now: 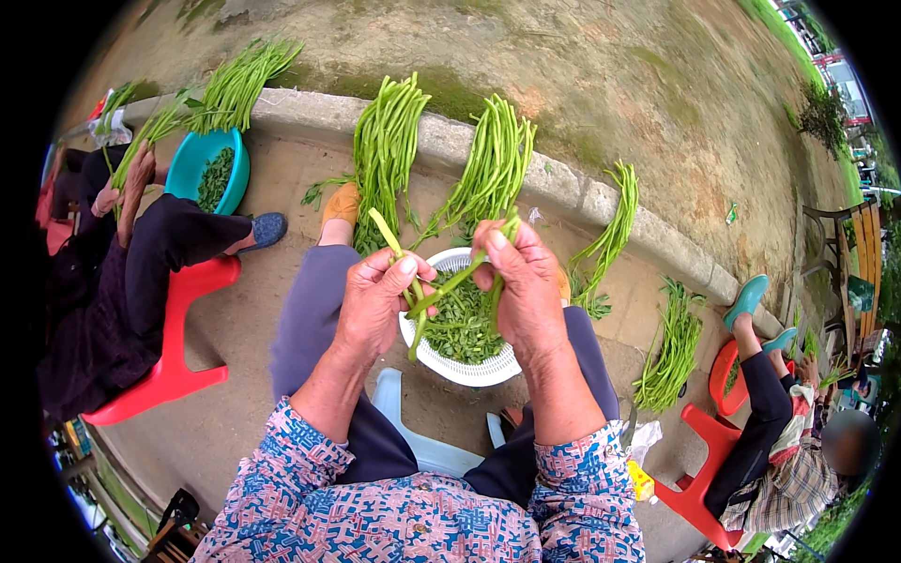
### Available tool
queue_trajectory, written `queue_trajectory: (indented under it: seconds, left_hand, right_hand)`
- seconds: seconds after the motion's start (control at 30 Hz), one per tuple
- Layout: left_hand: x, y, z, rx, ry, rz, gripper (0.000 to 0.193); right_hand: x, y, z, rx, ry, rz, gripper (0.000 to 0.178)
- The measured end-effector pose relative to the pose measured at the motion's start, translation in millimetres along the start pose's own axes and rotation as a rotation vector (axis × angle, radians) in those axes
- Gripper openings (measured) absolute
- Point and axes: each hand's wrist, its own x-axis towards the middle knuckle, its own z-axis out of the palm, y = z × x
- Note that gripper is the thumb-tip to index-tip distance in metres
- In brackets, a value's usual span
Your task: The person snaps long green beans into smaller pieces by hand, dropping the snapped pieces into a white colander while holding a bundle of unsnapped beans.
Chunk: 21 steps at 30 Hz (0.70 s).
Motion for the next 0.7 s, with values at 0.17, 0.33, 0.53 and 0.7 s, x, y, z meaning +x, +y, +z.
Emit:
queue_trajectory:
  seconds: [0.17, 0.33, 0.53, 0.7]
  left_hand:
    - [0.0, 0.2, -1.2, 0.056, 0.028, 0.058, 0.022]
    - [1.1, 1.9, -4.5, 0.060, 0.056, 0.079, 0.021]
    - [3.8, 5.5, -7.5, 0.066, 0.112, 0.110, 0.022]
    - [4.2, 12.4, -11.0, 0.069, 0.133, 0.096, 0.024]
  right_hand:
    - [4.6, -18.9, -17.5, 0.255, -0.089, -0.049, 0.022]
    - [9.1, -51.8, -44.6, 0.608, -0.082, -0.108, 0.026]
    - [9.7, -89.5, -92.3, 0.713, -0.137, -0.234, 0.019]
    - [5.4, -107.7, -125.3, 0.697, -0.131, -0.318, 0.018]
